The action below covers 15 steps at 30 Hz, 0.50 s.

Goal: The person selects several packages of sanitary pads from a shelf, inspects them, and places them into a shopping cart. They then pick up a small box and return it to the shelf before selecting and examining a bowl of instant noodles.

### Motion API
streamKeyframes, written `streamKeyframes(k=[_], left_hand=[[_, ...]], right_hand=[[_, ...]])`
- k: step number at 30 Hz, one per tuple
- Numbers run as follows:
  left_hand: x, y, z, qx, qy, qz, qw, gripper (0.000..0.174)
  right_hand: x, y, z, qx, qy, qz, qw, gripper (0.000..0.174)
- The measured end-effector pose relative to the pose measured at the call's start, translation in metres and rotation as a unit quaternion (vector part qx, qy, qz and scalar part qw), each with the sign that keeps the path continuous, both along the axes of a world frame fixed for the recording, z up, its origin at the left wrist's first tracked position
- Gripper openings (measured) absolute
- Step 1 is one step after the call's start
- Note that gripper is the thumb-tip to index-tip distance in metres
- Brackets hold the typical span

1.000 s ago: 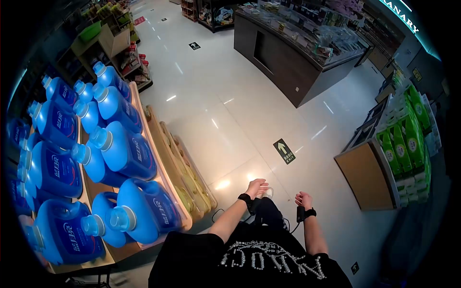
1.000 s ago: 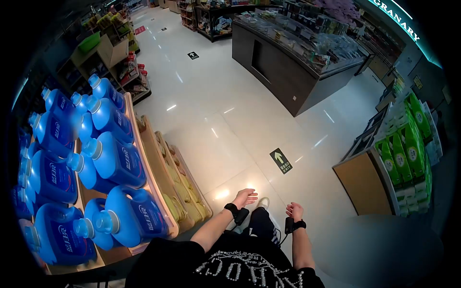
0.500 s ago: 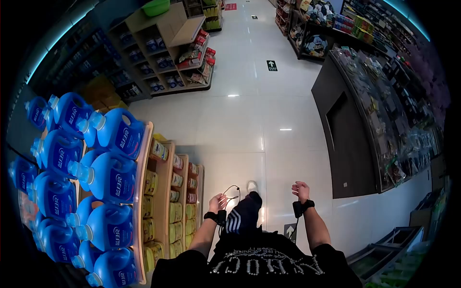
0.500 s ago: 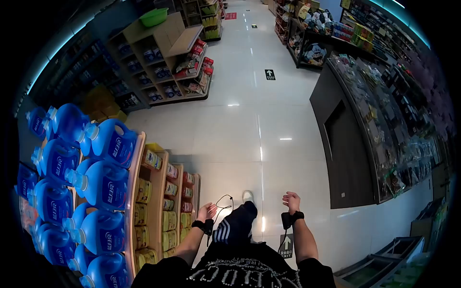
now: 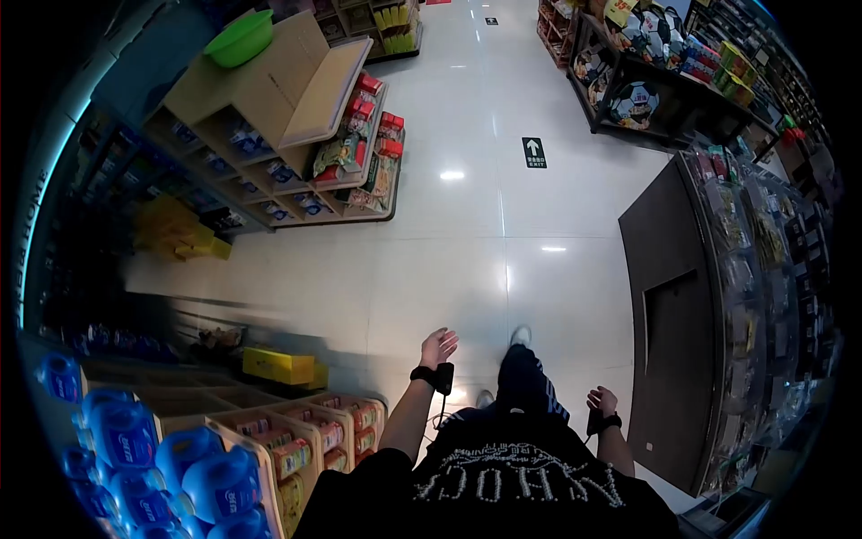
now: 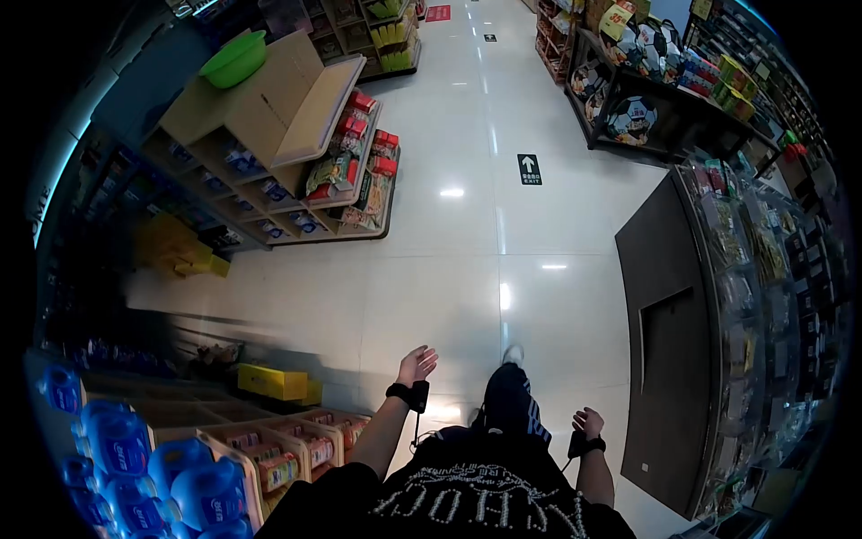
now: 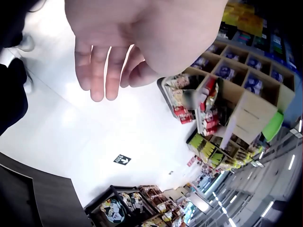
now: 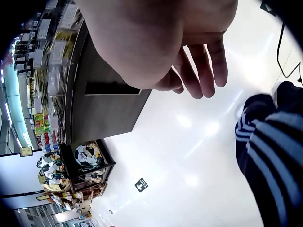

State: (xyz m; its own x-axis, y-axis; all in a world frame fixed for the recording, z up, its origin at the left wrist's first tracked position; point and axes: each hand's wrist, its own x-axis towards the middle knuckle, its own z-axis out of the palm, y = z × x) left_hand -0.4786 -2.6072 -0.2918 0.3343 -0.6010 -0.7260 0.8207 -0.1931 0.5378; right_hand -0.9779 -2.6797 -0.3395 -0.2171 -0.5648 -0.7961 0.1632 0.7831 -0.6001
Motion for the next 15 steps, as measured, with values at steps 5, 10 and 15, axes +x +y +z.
streamKeyframes(k=[5, 10, 15], left_hand=[[0.108, -0.158, -0.024, 0.06, -0.001, 0.001, 0.998, 0.035], [0.228, -0.265, -0.021, 0.184, -0.015, 0.091, 0.979, 0.036], [0.326, -0.389, -0.024, 0.137, -0.018, 0.164, 0.977, 0.04]], right_hand=[[0.073, -0.17, -0.067, 0.065, 0.012, -0.084, 0.994, 0.02], [0.201, -0.415, -0.134, 0.093, -0.035, 0.009, 0.995, 0.014], [0.457, -0.698, 0.034, -0.03, -0.071, 0.191, 0.979, 0.027]])
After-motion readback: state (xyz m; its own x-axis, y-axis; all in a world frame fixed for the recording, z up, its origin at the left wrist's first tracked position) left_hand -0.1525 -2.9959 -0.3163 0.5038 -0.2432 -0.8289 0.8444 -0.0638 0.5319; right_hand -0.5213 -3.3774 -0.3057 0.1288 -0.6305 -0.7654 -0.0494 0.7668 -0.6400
